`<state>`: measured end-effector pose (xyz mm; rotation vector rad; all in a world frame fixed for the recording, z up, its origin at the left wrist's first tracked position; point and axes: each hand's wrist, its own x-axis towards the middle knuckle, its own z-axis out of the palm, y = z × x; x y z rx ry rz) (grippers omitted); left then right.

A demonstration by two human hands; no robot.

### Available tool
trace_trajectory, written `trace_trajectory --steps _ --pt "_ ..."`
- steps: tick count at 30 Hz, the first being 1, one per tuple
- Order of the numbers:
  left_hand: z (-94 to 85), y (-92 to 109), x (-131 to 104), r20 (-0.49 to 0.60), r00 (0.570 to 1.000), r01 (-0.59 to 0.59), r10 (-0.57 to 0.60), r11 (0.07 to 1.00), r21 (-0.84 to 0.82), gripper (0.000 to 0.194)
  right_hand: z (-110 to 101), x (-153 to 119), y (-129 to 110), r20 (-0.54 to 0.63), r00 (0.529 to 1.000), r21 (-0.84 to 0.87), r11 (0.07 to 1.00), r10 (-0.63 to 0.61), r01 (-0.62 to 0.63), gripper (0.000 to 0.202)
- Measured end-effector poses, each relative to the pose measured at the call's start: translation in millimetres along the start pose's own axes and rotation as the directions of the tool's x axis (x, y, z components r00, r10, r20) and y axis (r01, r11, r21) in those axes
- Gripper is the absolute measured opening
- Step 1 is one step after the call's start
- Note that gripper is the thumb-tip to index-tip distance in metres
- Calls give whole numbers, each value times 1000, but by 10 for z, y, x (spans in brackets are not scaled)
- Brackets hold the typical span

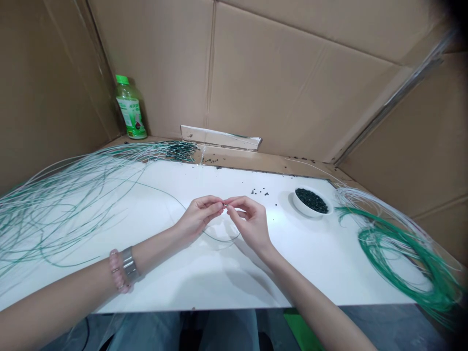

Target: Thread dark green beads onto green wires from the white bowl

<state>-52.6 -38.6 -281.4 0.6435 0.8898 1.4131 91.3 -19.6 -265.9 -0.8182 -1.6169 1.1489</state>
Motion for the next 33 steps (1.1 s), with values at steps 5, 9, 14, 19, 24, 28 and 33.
trace_trajectory --steps 5,9,14,19,24,28,33 --pt "-27 -19 10 29 1000 -6 6 1000 5 26 5 -7 4 -1 1000 -13 1000 -17 17 8" --pt "-47 -29 25 43 999 -16 15 1000 19 24 9 -11 5 -1 1000 -19 1000 -24 24 7" --pt "-35 -21 16 39 999 -21 20 999 35 25 8 -12 10 0 999 -30 999 -36 36 7" --pt "-36 -19 13 39 999 -27 25 998 57 24 3 -14 -5 -1 998 -66 996 -64 64 8" --pt "-34 -11 9 46 999 -26 24 998 56 26 -1 -16 0 -5 997 -67 995 -77 77 7" --pt "-16 -6 -2 36 999 -23 21 998 55 26 -4 -14 9 -5 997 -83 994 -77 76 7" --pt "3 8 2 32 999 -29 26 996 85 26 -3 -16 -1 -8 997 -91 993 -78 77 8"
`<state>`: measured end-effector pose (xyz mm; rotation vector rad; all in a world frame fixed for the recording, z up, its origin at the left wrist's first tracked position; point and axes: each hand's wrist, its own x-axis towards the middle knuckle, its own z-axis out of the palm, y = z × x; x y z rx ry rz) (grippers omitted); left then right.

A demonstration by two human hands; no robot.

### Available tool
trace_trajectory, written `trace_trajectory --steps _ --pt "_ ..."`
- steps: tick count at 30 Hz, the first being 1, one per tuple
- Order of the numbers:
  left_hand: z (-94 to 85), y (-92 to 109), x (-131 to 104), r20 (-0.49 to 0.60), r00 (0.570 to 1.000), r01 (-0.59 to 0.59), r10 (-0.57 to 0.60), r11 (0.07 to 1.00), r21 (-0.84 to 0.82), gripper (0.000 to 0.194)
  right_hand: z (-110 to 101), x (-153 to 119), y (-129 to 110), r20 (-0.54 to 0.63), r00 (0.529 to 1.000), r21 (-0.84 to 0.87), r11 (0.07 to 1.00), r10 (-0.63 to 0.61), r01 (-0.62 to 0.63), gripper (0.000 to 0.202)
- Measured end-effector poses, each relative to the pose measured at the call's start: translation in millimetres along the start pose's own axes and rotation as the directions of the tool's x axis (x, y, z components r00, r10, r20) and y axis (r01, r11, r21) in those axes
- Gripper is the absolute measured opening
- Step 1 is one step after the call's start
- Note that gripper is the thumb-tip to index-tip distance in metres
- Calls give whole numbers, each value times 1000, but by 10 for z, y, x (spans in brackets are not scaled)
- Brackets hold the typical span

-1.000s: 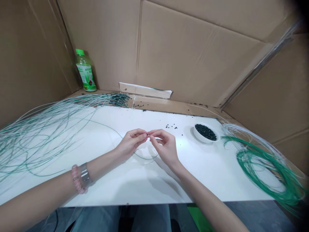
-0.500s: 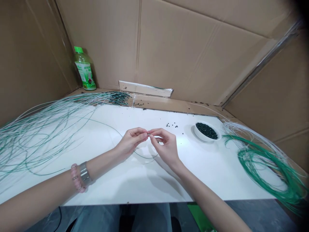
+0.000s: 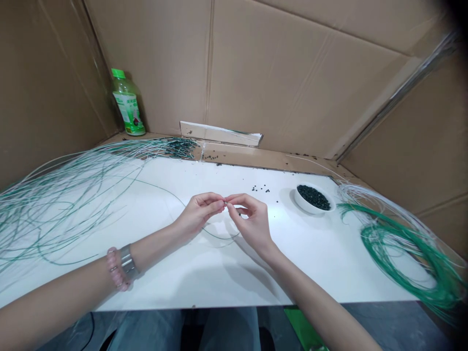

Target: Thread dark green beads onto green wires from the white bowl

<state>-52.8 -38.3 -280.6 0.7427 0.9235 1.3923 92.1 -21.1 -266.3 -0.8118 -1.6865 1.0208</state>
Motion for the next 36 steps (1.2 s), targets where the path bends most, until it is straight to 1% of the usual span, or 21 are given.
trace_trajectory --steps 4,6,10,13,16,18,24,28,32,36 --pt "-11 9 -2 17 999 -51 49 993 107 24 -5 -10 -18 1 999 -59 997 -41 41 8" --pt "-22 6 -4 26 997 -69 66 989 134 23 -8 -9 -23 1 999 -85 996 -34 34 8" --pt "-38 -1 -13 35 995 -99 94 981 165 20 -14 13 -20 -15 998 -55 996 63 -63 10" --pt "-44 10 -25 29 988 -154 152 949 275 17 -22 33 -21 -9 993 -18 993 119 -119 14" --pt "-49 24 -36 47 975 -220 218 903 370 14 -25 40 -30 9 987 6 987 158 -158 17" --pt "-49 29 -39 61 968 -248 243 892 378 13 -21 40 -35 16 985 32 985 170 -171 16" --pt "-41 40 -38 99 957 -288 271 876 388 15 -1 32 -40 23 985 95 981 169 -170 14" --pt "-42 52 -40 128 952 -306 278 858 412 16 0 18 -41 21 991 66 988 136 -137 14" --pt "-33 52 -49 99 951 -309 293 872 380 13 0 4 -45 14 996 2 996 90 -90 12" --pt "-18 43 -62 88 946 -323 313 881 346 12 13 -11 -41 13 995 22 995 96 -96 12"
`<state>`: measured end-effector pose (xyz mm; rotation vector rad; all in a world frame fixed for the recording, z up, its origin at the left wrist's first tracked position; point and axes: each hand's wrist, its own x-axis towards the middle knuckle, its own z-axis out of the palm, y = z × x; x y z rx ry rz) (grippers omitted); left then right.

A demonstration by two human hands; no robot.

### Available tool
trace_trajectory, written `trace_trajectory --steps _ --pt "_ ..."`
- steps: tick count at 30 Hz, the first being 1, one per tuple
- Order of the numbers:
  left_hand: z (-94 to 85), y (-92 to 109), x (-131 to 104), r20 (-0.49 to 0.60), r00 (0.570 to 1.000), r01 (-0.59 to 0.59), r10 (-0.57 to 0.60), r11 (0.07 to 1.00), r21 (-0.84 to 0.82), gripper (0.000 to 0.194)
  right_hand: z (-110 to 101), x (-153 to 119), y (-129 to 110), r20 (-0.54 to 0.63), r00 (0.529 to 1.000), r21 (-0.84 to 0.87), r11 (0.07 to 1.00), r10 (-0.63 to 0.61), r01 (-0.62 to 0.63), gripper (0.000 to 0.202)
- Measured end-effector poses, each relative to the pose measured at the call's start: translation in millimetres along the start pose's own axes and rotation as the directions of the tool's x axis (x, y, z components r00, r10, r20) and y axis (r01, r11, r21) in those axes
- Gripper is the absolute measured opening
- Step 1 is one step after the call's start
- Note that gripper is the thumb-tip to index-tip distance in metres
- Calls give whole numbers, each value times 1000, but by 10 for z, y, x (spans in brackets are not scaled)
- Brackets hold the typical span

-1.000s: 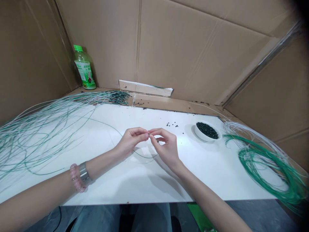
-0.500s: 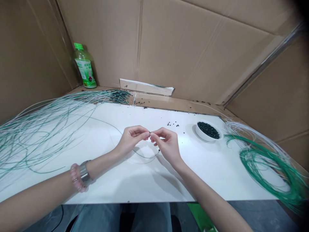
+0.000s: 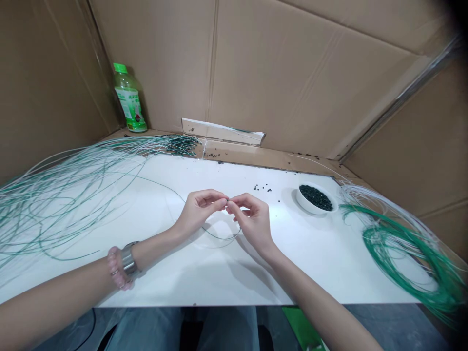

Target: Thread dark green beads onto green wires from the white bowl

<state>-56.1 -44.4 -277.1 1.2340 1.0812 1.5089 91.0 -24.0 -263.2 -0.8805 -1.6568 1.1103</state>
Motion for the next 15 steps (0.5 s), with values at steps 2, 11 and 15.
trace_trajectory --steps 2,11,15 --pt "6 2 -2 -11 1000 -3 3 1000 -6 12 9 -7 8 -14 1000 15 1000 -7 7 12" --pt "-10 -15 -1 26 1000 -11 11 1000 -21 12 23 9 10 -32 999 118 993 19 -16 11" --pt "-7 -20 15 32 999 6 -5 1000 -20 10 23 19 9 -24 999 142 989 41 -37 12"
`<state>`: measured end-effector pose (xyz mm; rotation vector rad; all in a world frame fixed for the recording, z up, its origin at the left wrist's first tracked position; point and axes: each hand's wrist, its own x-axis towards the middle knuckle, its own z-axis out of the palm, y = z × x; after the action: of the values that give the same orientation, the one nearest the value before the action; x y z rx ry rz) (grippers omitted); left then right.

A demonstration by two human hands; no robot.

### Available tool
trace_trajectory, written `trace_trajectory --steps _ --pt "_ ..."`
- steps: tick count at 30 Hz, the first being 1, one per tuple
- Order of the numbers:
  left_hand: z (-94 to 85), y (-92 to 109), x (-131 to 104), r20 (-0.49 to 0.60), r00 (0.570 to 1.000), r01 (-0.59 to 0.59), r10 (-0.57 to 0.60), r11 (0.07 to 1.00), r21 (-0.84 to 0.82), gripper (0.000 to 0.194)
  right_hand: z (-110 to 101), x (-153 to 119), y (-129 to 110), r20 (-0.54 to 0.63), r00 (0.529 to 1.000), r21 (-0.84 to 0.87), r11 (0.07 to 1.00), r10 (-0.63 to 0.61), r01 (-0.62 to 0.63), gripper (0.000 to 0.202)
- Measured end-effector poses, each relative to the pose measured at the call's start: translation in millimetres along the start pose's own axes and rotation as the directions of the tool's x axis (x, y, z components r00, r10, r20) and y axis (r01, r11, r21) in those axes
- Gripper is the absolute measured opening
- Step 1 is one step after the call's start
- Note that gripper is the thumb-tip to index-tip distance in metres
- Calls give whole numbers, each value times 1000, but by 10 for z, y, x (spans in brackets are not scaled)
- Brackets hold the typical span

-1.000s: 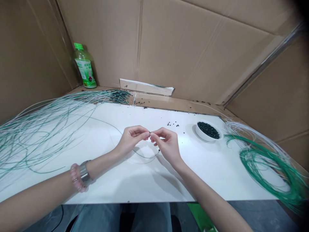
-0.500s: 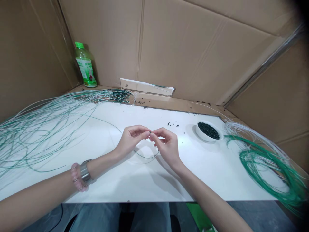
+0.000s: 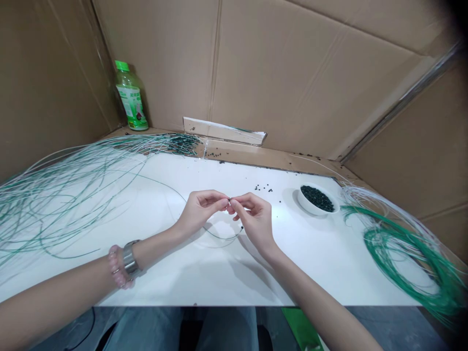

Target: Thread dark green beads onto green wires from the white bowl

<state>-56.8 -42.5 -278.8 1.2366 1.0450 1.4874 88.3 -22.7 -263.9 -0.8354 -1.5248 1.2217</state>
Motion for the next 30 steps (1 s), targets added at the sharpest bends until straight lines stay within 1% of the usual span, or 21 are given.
trace_trajectory --steps 3,5,8,11,14,25,27,30 --pt "-1 8 4 -24 1000 11 -10 1000 18 12 -3 -1 -7 -2 1000 -38 999 10 -10 13" --pt "-3 15 0 -54 998 12 -10 999 35 13 -14 -1 -17 -19 1000 -100 995 -4 2 13" --pt "-3 20 -10 -81 997 15 -11 999 49 13 -40 -2 -24 -35 997 -230 972 -64 54 11" --pt "4 19 -13 -79 997 9 -5 998 56 13 -60 -3 -13 -20 993 -314 943 -119 107 10" --pt "11 20 -9 -69 998 7 -3 998 60 14 -62 -6 3 -6 990 -341 931 -139 128 11" --pt "-26 -1 -19 -38 999 -12 16 993 114 15 -59 -13 -24 18 990 -377 916 -138 135 12" --pt "-23 3 -21 -26 999 -23 27 991 135 16 -62 -11 -22 28 987 -398 904 -157 155 12" --pt "-18 13 -22 -17 998 -51 55 984 174 15 -73 -4 -12 64 972 -468 853 -228 231 12"
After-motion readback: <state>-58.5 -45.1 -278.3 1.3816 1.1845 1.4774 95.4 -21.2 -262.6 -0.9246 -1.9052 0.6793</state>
